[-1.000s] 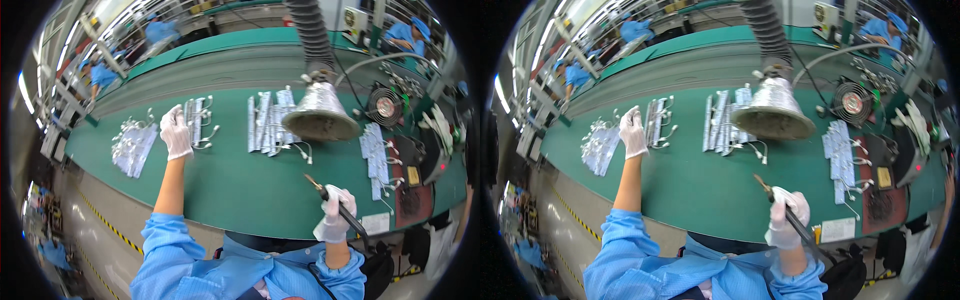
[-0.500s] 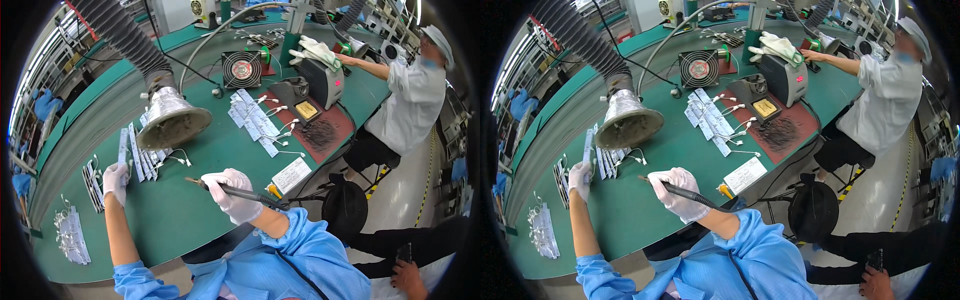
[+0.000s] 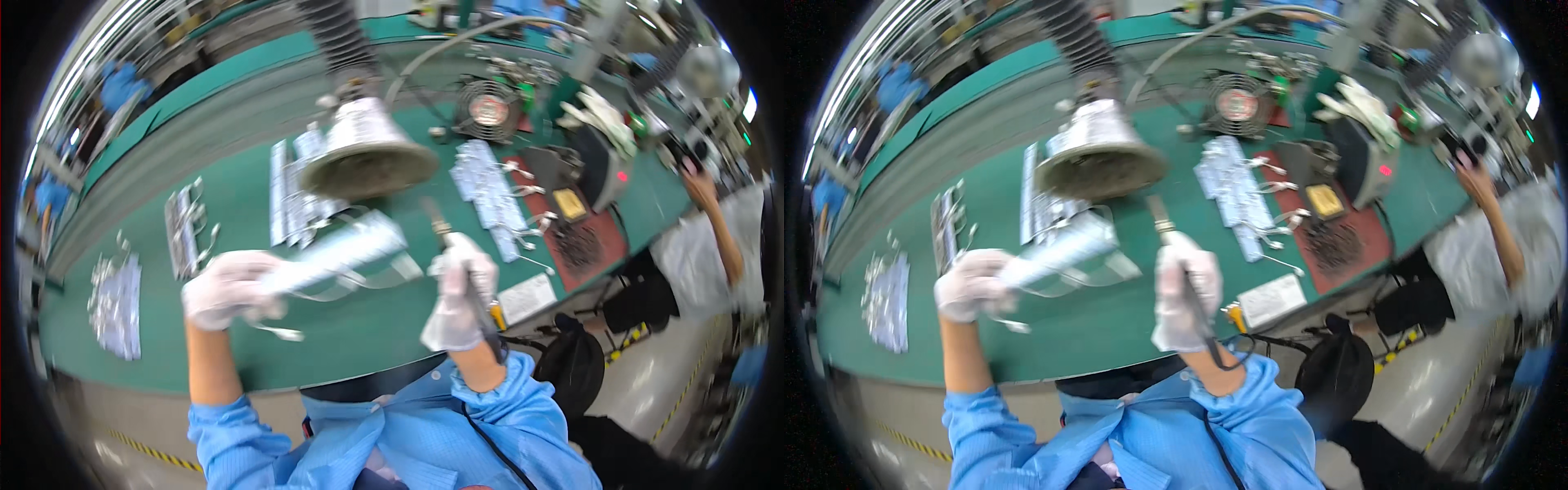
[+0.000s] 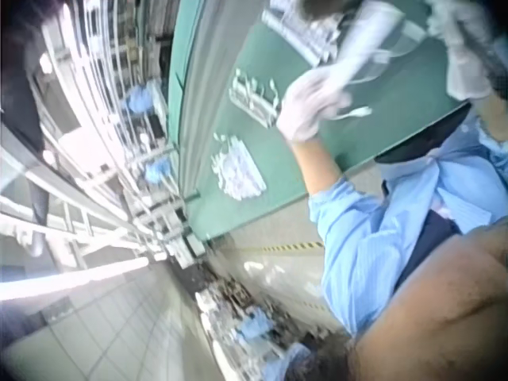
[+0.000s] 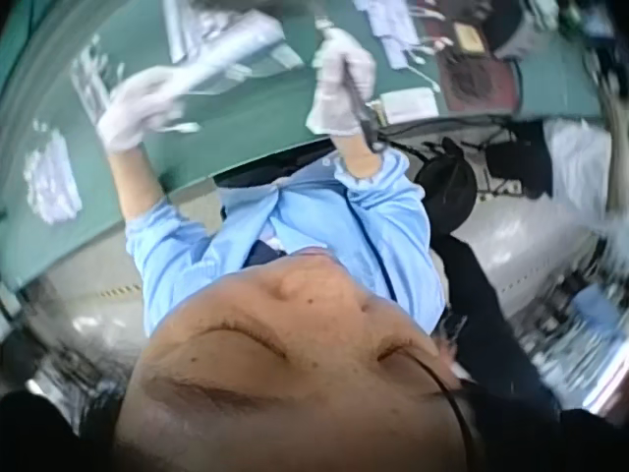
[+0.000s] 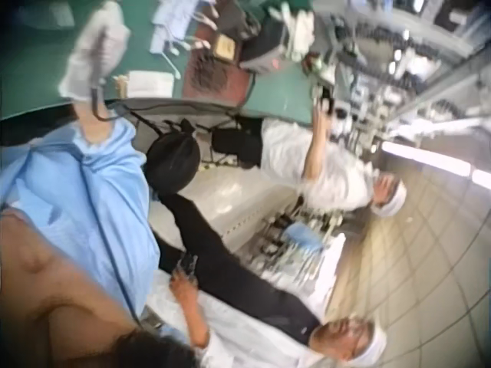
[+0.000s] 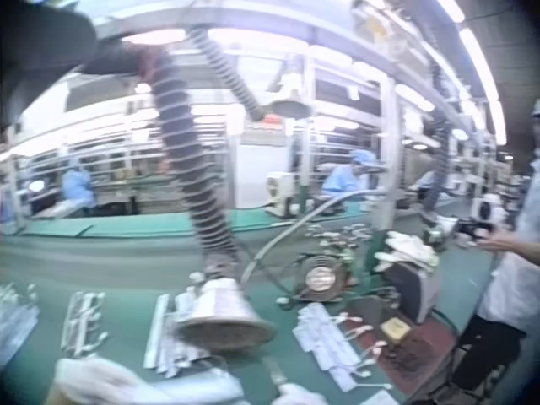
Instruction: Solder wires onto electronic circuit board strips at a manual assembly station.
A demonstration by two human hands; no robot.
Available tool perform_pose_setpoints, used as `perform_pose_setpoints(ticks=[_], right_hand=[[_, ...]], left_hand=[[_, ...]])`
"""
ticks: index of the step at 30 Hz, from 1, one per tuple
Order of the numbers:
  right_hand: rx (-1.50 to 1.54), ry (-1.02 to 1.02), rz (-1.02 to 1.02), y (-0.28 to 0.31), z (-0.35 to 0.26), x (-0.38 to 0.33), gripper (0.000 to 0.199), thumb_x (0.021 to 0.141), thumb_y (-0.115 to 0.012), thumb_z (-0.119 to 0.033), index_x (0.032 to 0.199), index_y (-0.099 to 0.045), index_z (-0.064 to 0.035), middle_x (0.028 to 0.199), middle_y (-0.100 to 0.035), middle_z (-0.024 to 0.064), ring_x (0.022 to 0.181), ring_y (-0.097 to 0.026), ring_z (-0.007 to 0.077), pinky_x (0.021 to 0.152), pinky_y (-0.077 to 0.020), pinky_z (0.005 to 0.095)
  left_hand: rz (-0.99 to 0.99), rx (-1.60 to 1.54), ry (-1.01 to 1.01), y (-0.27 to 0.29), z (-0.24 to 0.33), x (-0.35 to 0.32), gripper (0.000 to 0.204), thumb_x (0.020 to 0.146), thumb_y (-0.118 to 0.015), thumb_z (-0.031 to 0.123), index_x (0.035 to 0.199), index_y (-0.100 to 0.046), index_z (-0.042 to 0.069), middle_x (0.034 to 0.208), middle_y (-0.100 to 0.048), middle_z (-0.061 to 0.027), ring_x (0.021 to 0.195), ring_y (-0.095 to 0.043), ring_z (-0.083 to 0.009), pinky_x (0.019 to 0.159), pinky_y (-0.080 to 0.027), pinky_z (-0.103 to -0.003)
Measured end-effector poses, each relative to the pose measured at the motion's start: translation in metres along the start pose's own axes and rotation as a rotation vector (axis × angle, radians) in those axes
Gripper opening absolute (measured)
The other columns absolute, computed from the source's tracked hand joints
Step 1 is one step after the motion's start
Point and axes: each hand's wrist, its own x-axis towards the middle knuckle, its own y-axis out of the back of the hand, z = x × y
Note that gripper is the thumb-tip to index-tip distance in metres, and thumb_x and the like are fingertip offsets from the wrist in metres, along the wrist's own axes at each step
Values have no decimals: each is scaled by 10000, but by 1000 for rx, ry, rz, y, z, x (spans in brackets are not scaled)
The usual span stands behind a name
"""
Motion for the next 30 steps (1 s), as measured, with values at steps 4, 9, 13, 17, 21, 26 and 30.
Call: perform_pose_setpoints(ticks=[4,9,13,17,21,26,30], right_hand=[[-187,-51,95,-2,-4,6,261,939,-501,-187,1052,-556,41,821,-545,57,651,-489,95,604,-415,233],[-537,131,-264,11,-3,-13,205,854,-485,-109,888,-615,45,826,-589,109,652,-542,146,586,-436,279],[-413,301,-439,7,1,-12,177,845,-453,-81,882,-574,41,845,-578,132,692,-556,228,622,-453,339],[-405,302,-432,5,4,-14,190,846,-448,-110,865,-552,48,831,-595,142,703,-558,225,633,-460,342],[-339,294,-438,7,7,-13,165,795,-505,-81,915,-569,12,870,-611,148,647,-541,279,599,-452,385],[-360,236,-506,9,6,-13,183,798,-521,-97,948,-538,7,859,-604,158,646,-529,289,594,-442,393],[-395,239,-514,12,6,-14,181,793,-527,-99,943,-533,2,846,-601,158,648,-528,289,591,-438,389]], left_hand=[[-178,165,74,-45,-27,48,540,791,-705,272,1206,-550,-37,961,-645,-85,804,-581,-109,695,-483,-223],[131,638,-109,-60,-54,69,434,764,-658,192,1146,-579,2,914,-667,-172,785,-652,-282,722,-513,-346],[222,671,-126,-75,-55,63,381,773,-643,175,1105,-577,0,901,-657,-213,805,-646,-349,732,-514,-381],[291,695,-195,-79,-59,61,332,798,-603,146,1087,-573,-15,861,-645,-223,787,-634,-370,720,-505,-418],[337,642,-241,-83,-63,62,293,806,-571,129,1049,-576,-34,822,-633,-233,755,-623,-380,703,-497,-441],[340,665,-264,-82,-63,63,278,807,-570,128,1035,-577,-31,817,-633,-229,758,-622,-381,705,-497,-440],[314,713,-220,-81,-62,63,358,784,-636,145,1110,-574,11,894,-651,-211,799,-644,-363,720,-519,-405]])
